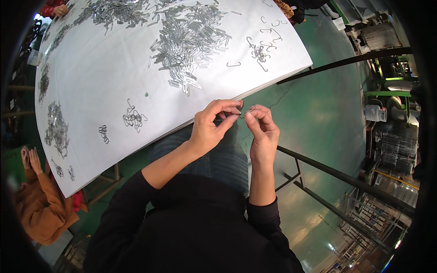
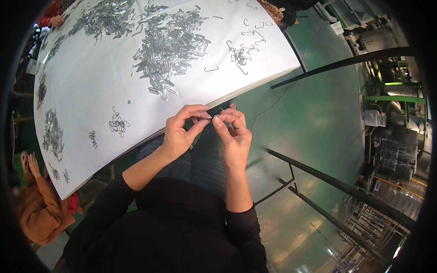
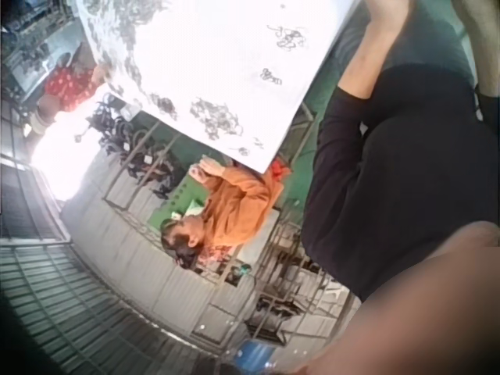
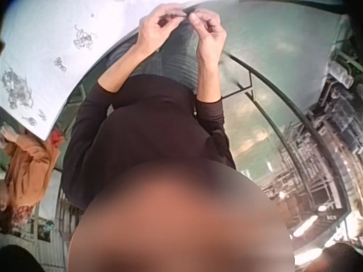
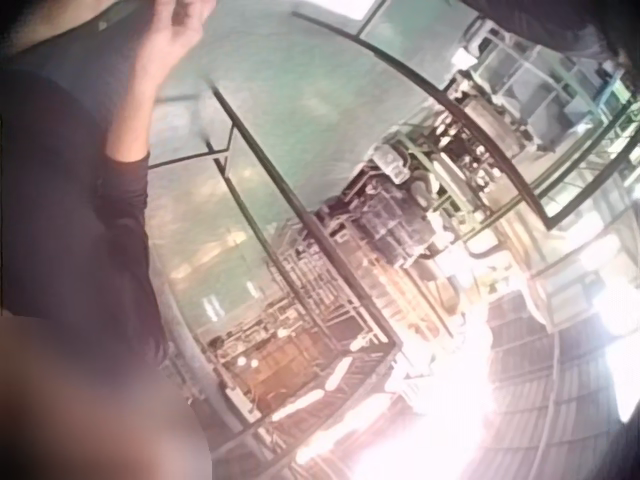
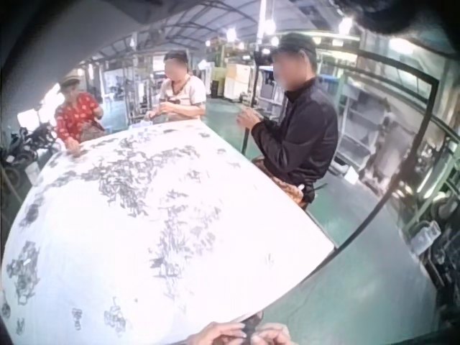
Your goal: The person moves a metal frame and a wooden stool to position them near a large white board. They then repeatedly pick up small metal hooks from the board and link them together by hand, forming a chain of hooks.
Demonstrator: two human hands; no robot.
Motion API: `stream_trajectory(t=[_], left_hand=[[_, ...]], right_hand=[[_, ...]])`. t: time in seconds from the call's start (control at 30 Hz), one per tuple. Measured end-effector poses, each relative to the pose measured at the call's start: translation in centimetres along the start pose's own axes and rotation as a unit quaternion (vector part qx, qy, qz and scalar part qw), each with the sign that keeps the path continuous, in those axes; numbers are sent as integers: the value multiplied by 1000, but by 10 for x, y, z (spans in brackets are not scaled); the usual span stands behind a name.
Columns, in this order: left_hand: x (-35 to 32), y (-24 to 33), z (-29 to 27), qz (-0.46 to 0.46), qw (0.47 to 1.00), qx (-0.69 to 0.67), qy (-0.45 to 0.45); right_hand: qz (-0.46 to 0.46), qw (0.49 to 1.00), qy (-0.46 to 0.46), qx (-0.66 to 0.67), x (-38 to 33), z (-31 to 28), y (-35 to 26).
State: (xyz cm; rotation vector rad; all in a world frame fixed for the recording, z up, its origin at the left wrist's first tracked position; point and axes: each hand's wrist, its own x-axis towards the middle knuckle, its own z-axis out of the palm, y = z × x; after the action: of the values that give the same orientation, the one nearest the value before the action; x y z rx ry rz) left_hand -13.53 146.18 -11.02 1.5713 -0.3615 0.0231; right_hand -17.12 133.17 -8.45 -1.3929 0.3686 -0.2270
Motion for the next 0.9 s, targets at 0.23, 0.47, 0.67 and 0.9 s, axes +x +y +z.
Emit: stream_trajectory(t=[0.23, 0.47, 0.67, 0.9], left_hand=[[2, 5, -6, 30, 997, 74, 2], [47, -33, -85, 151, 913, 376, -45], [55, -47, -98, 253, 808, 505, -170], [59, -12, -45, -134, 987, 50, -68]], right_hand=[[-145, 988, 48, -19, -10, 7, 9], [-159, 984, 52, -59, -12, -4, 7], [-150, 987, 40, -42, -9, -2, 9], [-192, 968, 32, -156, -5, 6, 9]])
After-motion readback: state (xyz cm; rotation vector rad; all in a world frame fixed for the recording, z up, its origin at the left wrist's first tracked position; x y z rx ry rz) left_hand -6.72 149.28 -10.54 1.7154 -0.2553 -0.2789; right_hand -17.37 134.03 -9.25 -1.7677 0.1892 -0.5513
